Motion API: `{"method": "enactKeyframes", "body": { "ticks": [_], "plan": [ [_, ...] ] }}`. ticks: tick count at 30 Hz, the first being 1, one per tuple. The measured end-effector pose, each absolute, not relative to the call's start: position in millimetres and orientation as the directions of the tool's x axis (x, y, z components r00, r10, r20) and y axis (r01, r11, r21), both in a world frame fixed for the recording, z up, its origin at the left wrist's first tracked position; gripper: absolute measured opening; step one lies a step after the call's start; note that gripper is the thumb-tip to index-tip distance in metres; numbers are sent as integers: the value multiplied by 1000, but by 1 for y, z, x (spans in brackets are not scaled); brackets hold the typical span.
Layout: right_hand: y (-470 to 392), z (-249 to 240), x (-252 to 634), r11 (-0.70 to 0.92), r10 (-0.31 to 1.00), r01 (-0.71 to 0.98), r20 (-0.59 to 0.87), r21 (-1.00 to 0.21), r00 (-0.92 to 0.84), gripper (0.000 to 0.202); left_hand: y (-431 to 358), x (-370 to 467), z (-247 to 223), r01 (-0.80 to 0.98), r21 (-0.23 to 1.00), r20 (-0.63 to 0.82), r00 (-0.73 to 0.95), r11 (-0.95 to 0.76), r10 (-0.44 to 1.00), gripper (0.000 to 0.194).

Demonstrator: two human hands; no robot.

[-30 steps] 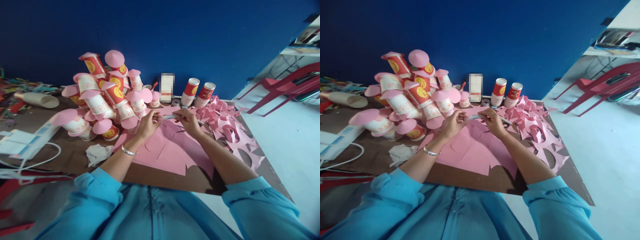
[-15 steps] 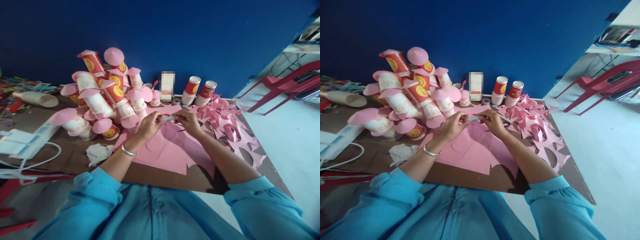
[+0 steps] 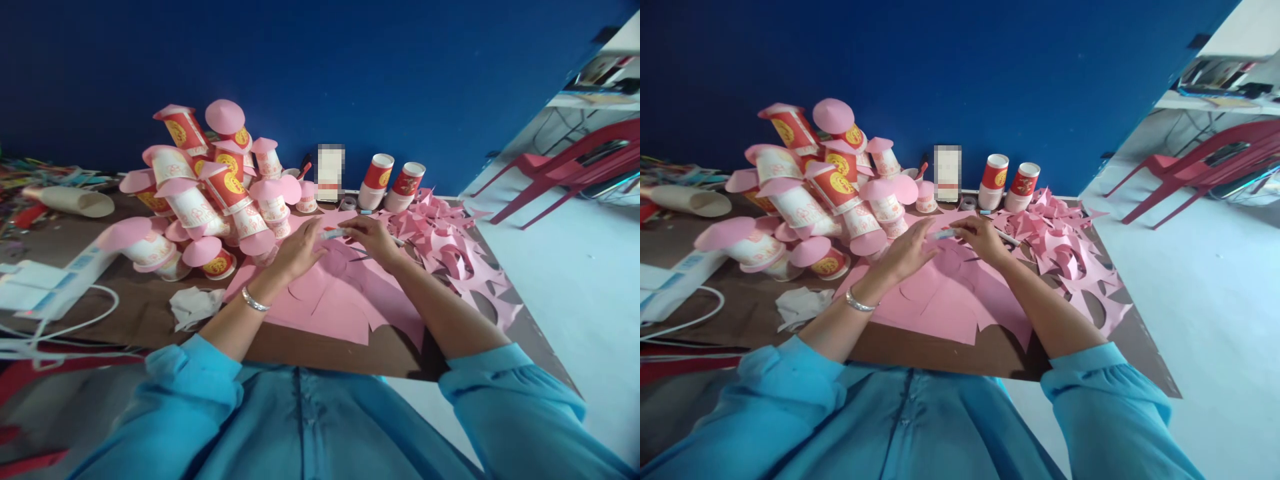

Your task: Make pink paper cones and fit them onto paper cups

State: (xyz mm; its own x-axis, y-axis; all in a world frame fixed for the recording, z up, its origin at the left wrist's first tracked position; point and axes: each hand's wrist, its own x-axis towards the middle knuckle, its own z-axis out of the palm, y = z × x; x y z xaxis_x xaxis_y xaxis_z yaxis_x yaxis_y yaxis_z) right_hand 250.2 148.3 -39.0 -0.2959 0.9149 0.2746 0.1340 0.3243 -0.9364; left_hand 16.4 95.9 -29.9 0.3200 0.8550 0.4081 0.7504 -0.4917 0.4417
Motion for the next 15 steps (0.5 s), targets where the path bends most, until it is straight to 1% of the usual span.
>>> {"method": "enactKeyframes", "body": {
  "ticks": [1,4,5,7,10,12,15],
  "plan": [
    [153,-40,255,356,916,192,301,-915,-267,45,95,15,-28,779,423,378,314,-464,871,67],
    [166,-47,273,369,928,312,326,-876,-181,35,87,8,-22,842,365,234,330,-397,914,49],
    [170,-50,279,364,931,350,329,-863,-157,32,83,4,-20,855,343,186,345,-390,920,46],
    [176,-55,288,359,932,431,339,-828,-125,26,76,-3,-16,873,301,116,366,-384,923,51],
    [179,-59,291,388,918,531,370,-753,-144,24,67,-12,-11,887,253,36,390,-386,920,65],
    [177,-60,288,420,902,580,393,-698,-180,24,63,-14,-9,889,220,0,411,-401,912,65],
    [171,-58,282,455,881,633,419,-626,-219,26,58,-11,-7,895,178,-19,418,-409,908,57]
  ]
}}
